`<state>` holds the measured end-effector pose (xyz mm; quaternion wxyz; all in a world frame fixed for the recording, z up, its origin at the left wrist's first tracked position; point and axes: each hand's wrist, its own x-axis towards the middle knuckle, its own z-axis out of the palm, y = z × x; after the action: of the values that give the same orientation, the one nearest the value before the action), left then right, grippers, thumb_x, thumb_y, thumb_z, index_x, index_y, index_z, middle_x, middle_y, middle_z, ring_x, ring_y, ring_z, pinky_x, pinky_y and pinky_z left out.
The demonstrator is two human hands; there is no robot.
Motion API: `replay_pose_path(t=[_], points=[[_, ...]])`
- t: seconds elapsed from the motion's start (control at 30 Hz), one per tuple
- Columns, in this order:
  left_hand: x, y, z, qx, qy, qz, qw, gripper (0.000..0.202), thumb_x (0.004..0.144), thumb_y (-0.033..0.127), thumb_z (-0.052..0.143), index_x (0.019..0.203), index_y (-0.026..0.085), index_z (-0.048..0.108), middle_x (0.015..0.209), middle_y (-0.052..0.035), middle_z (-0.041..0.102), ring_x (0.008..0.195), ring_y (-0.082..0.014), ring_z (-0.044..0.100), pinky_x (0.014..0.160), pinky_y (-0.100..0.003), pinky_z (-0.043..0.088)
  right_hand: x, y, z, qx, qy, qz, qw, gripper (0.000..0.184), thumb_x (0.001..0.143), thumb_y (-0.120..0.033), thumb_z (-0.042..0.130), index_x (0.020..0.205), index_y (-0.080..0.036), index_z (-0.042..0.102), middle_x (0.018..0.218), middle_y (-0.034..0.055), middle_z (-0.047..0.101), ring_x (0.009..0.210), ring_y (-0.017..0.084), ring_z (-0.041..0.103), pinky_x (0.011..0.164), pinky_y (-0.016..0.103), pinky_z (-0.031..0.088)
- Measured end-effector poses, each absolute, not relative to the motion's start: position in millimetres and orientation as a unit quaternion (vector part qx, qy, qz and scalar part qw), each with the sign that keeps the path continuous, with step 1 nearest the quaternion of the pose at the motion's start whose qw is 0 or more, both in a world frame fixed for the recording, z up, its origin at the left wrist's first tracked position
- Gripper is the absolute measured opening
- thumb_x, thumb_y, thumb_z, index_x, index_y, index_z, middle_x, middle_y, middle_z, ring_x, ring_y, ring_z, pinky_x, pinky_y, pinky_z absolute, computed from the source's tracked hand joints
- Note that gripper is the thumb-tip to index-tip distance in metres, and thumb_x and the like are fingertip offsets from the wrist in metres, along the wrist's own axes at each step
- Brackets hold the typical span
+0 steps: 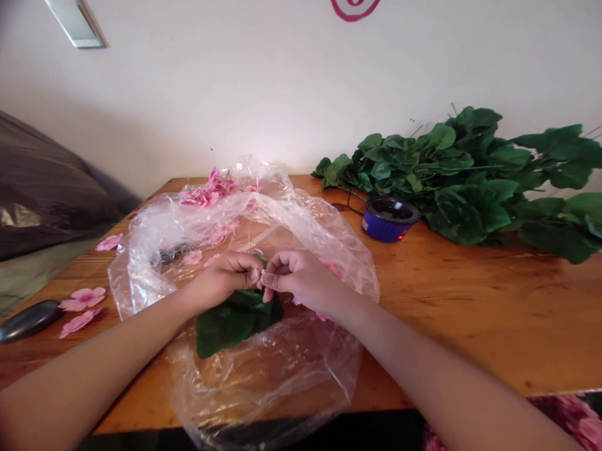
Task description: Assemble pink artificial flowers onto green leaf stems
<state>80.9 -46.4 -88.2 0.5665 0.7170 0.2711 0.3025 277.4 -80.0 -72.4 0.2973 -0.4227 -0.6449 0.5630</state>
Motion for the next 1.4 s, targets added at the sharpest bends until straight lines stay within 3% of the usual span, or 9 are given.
replay_pose_path(t=[0.37,0.53,0.77,1.03,1.4], points=[[82.1,-44.5,-93.2,0.74,0.268,0.321,0.527,0.018,0.083,0.03,0.065,0.074,0.014,0.068,0.069,-0.0038,0.069,0.067,-0.0141,0.06,0.066,-0.026,0.046,275.3,-79.9,-72.5,-0.438,-0.632,0.562,0.306,0.03,0.081,-0.046,0.07,0.08,-0.019,0.057,0.071,0.0017,0.07,0.05,0.008,0.046,0.046,0.022,0.029],[85.2,-52.5,-87.2,0.776,0.264,0.33,0.468,0.026,0.092,0.03,0.058,0.075,0.014,0.069,0.073,-0.0051,0.071,0.069,-0.0138,0.061,0.069,-0.025,0.046,275.2,-79.6,-73.8,-0.436,-0.634,0.553,0.318,0.03,0.082,-0.046,0.068,0.08,-0.019,0.056,0.07,0.001,0.069,0.054,0.009,0.049,0.048,0.023,0.03],[88.3,-59.1,-83.7,0.83,0.272,0.342,0.346,0.029,0.095,0.02,0.052,0.071,0.016,0.068,0.073,-0.0022,0.07,0.071,-0.0132,0.062,0.073,-0.024,0.046,274.9,-75.8,-83.4,-0.415,-0.634,0.559,0.337,0.019,0.083,-0.032,0.067,0.081,-0.02,0.053,0.068,-0.0007,0.068,0.058,0.01,0.056,0.05,0.022,0.034],[88.4,-58.5,-89.3,0.824,0.277,0.355,0.345,0.026,0.095,0.018,0.052,0.073,0.017,0.068,0.072,-0.001,0.07,0.069,-0.0122,0.063,0.069,-0.022,0.046,274.2,-76.2,-82.9,-0.416,-0.621,0.574,0.334,0.015,0.084,-0.028,0.064,0.081,-0.02,0.051,0.066,-0.0001,0.067,0.057,0.011,0.055,0.048,0.022,0.033],[90.5,-59.4,-86.0,0.826,0.274,0.344,0.351,0.029,0.096,0.017,0.049,0.072,0.016,0.064,0.067,-0.0007,0.07,0.066,-0.0114,0.062,0.07,-0.023,0.046,273.4,-73.6,-92.0,-0.38,-0.629,0.574,0.36,0.014,0.086,-0.026,0.061,0.082,-0.021,0.049,0.065,0.0005,0.069,0.06,0.013,0.058,0.055,0.025,0.037]])
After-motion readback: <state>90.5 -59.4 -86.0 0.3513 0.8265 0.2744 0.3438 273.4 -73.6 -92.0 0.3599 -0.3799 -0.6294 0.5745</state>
